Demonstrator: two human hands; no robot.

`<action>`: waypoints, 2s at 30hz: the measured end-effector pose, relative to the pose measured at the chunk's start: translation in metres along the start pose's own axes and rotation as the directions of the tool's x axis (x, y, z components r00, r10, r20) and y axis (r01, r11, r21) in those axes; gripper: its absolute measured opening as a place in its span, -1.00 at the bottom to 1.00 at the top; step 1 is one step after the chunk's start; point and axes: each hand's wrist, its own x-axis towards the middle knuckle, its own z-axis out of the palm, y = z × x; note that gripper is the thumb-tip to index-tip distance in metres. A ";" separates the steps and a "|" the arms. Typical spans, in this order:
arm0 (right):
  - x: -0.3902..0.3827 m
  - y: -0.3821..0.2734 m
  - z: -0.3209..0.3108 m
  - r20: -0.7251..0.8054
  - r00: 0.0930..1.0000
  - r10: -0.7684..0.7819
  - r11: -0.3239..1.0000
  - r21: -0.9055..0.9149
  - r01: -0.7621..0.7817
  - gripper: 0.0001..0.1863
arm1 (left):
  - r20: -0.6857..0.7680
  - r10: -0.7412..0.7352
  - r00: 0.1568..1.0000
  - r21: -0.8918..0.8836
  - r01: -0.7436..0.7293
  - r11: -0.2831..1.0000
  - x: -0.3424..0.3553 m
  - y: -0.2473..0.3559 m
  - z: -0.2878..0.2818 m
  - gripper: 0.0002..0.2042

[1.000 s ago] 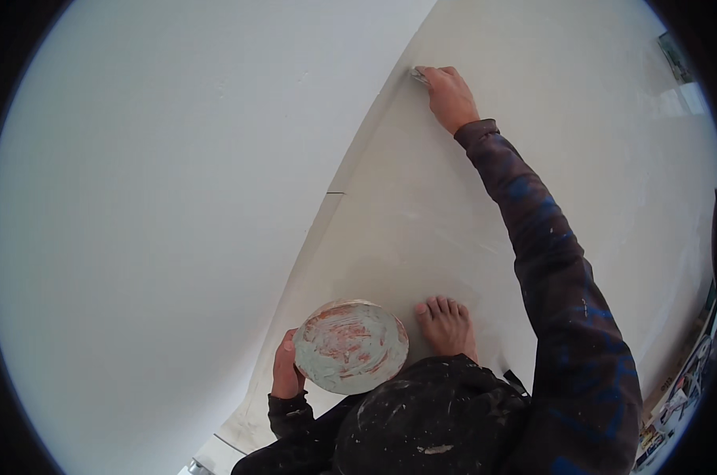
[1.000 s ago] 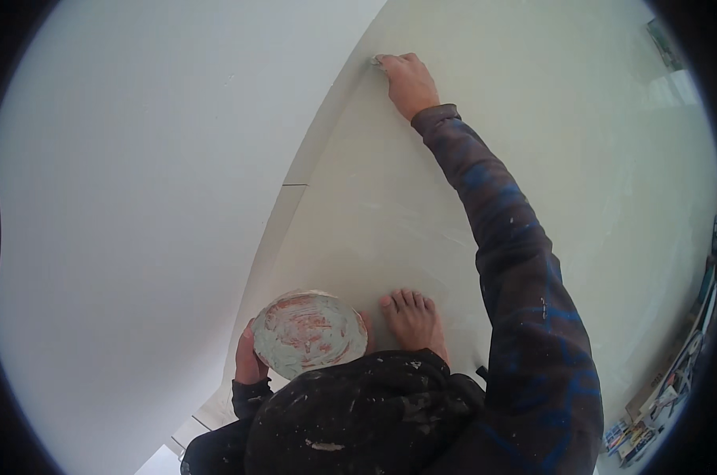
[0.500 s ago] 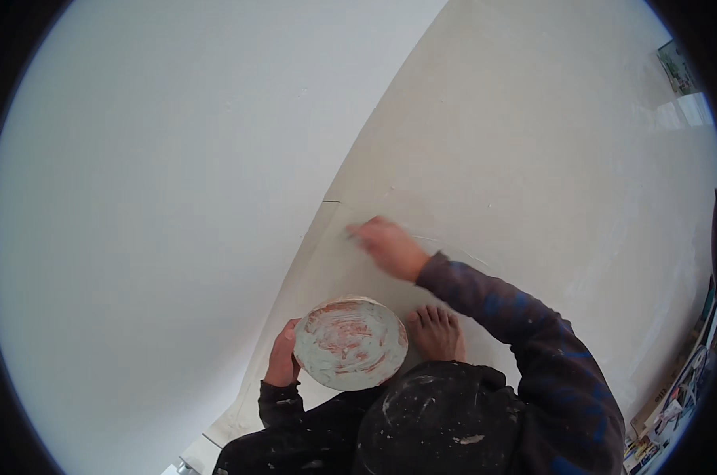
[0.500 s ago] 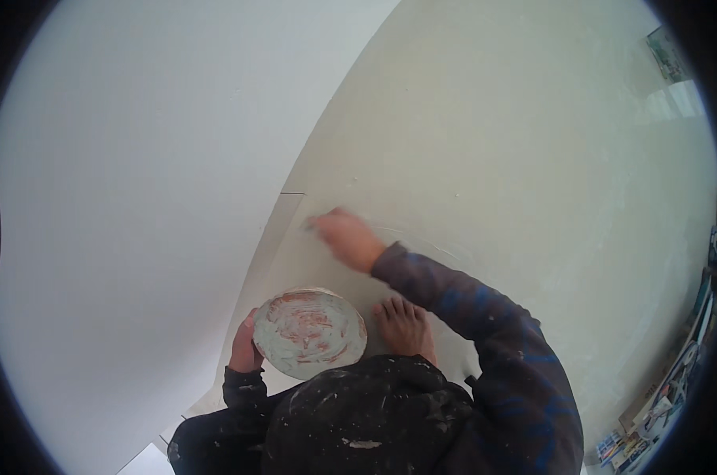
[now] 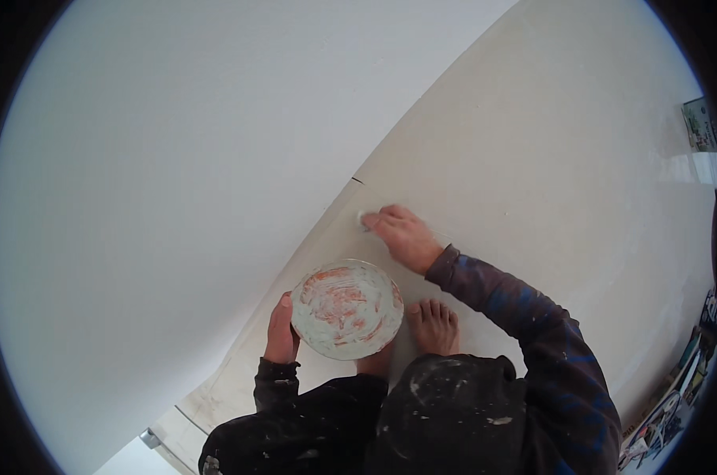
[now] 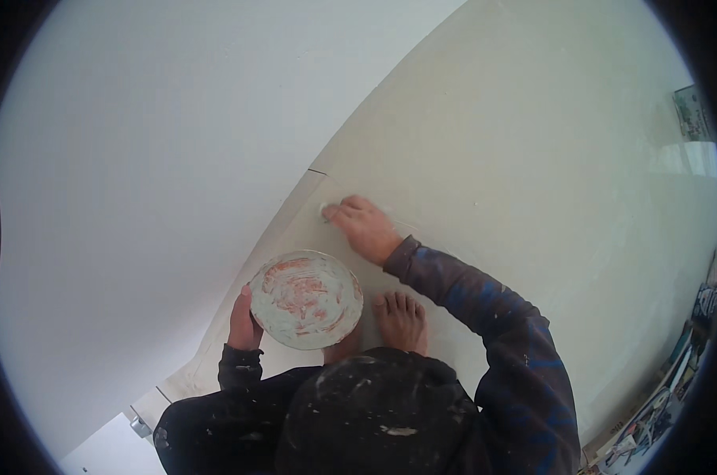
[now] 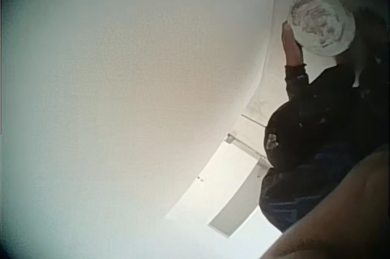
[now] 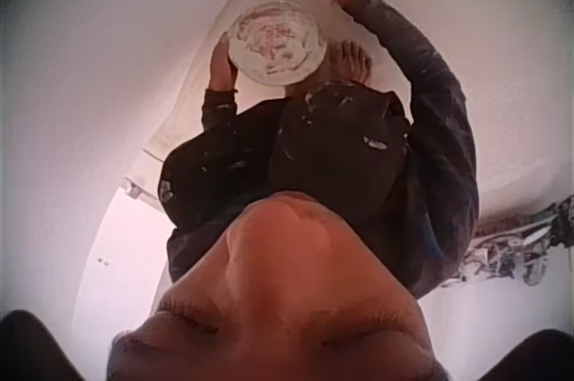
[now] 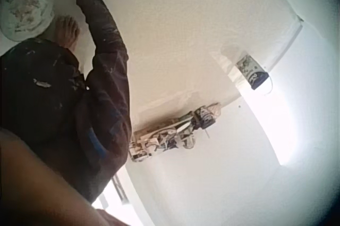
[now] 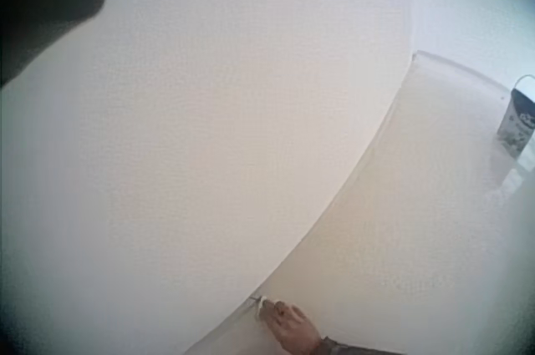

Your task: The person scoops plaster from a bowl using a small putty knife and applies it along the wall joints, repeatedly smoothing the mixture into the corner.

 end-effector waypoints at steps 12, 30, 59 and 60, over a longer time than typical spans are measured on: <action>-0.021 -0.022 -0.025 0.246 0.966 -0.080 0.989 -0.100 0.107 -0.55 | 0.014 0.075 0.997 0.102 -0.076 0.992 -0.006 -0.005 0.007 -0.46; -0.047 -0.034 -0.091 0.454 0.834 0.315 0.854 0.248 -0.457 -0.56 | -0.019 0.058 0.998 0.026 -0.058 0.998 -0.007 -0.012 0.003 -0.53; 0.102 -0.072 0.020 -0.226 0.474 0.851 0.512 0.560 -0.652 -0.68 | -0.108 0.010 0.994 0.004 -0.010 1.000 -0.016 -0.012 0.003 -0.49; 0.103 -0.085 0.015 -0.263 0.549 0.793 0.598 0.509 -0.620 -0.70 | -0.107 0.013 0.994 -0.001 -0.013 1.000 -0.016 -0.011 0.001 -0.50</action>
